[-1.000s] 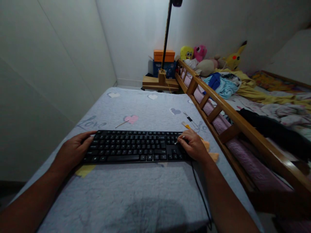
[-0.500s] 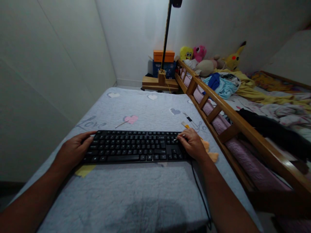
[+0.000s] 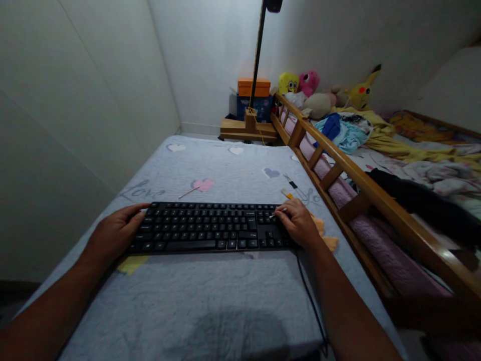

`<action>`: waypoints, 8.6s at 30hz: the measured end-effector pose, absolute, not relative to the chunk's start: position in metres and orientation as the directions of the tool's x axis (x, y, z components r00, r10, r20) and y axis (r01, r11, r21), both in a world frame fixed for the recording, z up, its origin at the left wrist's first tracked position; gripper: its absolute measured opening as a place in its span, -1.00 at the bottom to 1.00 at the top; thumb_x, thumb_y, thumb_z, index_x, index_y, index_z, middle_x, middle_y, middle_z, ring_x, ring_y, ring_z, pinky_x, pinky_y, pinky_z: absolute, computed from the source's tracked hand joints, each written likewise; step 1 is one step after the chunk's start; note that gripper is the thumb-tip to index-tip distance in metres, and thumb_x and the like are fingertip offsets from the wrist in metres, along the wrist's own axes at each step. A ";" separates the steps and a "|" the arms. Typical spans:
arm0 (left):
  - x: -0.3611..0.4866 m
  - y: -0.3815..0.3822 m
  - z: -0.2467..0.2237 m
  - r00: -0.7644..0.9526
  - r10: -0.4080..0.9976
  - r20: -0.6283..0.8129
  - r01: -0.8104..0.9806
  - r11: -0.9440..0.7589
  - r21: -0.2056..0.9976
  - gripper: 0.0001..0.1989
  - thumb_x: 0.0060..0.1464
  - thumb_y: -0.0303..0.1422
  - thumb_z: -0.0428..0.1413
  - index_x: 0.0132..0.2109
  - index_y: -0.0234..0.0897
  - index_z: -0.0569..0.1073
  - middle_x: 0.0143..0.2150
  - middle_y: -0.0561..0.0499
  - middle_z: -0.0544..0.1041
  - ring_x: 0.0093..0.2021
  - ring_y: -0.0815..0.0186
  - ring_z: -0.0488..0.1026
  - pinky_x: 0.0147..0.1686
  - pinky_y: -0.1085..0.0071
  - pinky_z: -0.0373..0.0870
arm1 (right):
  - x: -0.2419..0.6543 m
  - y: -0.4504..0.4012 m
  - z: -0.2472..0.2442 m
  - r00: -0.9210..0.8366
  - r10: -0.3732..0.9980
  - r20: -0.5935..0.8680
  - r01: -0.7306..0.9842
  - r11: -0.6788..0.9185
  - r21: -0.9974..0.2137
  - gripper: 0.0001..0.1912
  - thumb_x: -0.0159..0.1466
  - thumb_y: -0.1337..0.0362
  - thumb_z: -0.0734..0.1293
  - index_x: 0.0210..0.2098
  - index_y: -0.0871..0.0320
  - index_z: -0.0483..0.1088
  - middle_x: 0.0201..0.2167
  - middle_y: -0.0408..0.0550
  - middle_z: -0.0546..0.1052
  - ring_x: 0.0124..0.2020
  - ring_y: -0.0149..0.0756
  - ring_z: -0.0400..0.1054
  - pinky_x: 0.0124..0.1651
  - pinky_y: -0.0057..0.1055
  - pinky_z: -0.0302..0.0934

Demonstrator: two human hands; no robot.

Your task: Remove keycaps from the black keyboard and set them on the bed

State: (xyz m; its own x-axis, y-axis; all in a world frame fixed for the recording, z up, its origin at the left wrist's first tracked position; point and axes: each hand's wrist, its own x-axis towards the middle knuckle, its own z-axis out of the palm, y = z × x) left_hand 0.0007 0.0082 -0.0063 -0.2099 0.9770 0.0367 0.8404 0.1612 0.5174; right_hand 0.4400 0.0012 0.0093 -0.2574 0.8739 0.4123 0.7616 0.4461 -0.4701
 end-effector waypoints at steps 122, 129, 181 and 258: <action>-0.001 0.010 -0.007 -0.223 0.974 0.037 0.825 0.169 0.539 -0.49 0.11 -0.10 -0.09 0.07 -0.25 0.48 0.03 -0.09 0.55 0.01 0.12 0.47 0.04 0.25 0.35 | 0.453 0.001 0.015 -0.196 0.917 0.348 0.685 0.382 -0.621 -0.84 0.28 0.29 0.27 -0.41 0.10 0.45 -0.40 -0.07 0.51 -0.22 -0.19 0.32 -0.04 -0.17 0.16; -0.003 0.011 -0.010 -0.234 0.971 0.036 0.812 0.175 0.557 -0.48 0.10 -0.09 -0.08 0.08 -0.25 0.48 0.05 -0.10 0.54 0.03 0.12 0.47 0.07 0.24 0.33 | 0.444 0.003 0.014 -0.229 0.908 0.351 0.709 0.403 -0.578 -0.84 0.29 0.31 0.27 -0.40 0.09 0.46 -0.40 -0.07 0.50 -0.22 -0.20 0.30 -0.06 -0.17 0.16; 0.001 0.007 -0.007 -0.219 0.972 0.080 0.798 0.131 0.589 -0.50 0.10 -0.11 -0.06 0.06 -0.27 0.49 0.03 -0.09 0.56 0.01 0.16 0.48 0.05 0.28 0.34 | 0.445 -0.009 0.021 -0.336 0.869 0.363 0.684 0.490 -0.541 -0.83 0.27 0.38 0.26 -0.43 0.12 0.44 -0.43 -0.07 0.49 -0.25 -0.22 0.28 -0.11 -0.19 0.15; -0.004 0.010 -0.010 -0.204 0.975 0.087 0.818 0.121 0.562 -0.50 0.11 -0.12 -0.09 0.06 -0.25 0.49 0.03 -0.10 0.56 0.02 0.14 0.48 0.06 0.26 0.35 | 0.432 0.003 0.015 -0.249 0.885 0.392 0.728 0.439 -0.527 -0.83 0.29 0.33 0.26 -0.38 0.10 0.46 -0.42 -0.07 0.50 -0.23 -0.21 0.28 -0.08 -0.16 0.15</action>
State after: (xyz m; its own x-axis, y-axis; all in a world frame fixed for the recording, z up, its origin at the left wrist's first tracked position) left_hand -0.0042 0.0105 -0.0103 -0.2043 0.9750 0.0873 0.8185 0.1212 0.5616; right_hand 0.4317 0.0028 0.0145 -0.2494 0.8854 0.3923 0.7280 0.4386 -0.5270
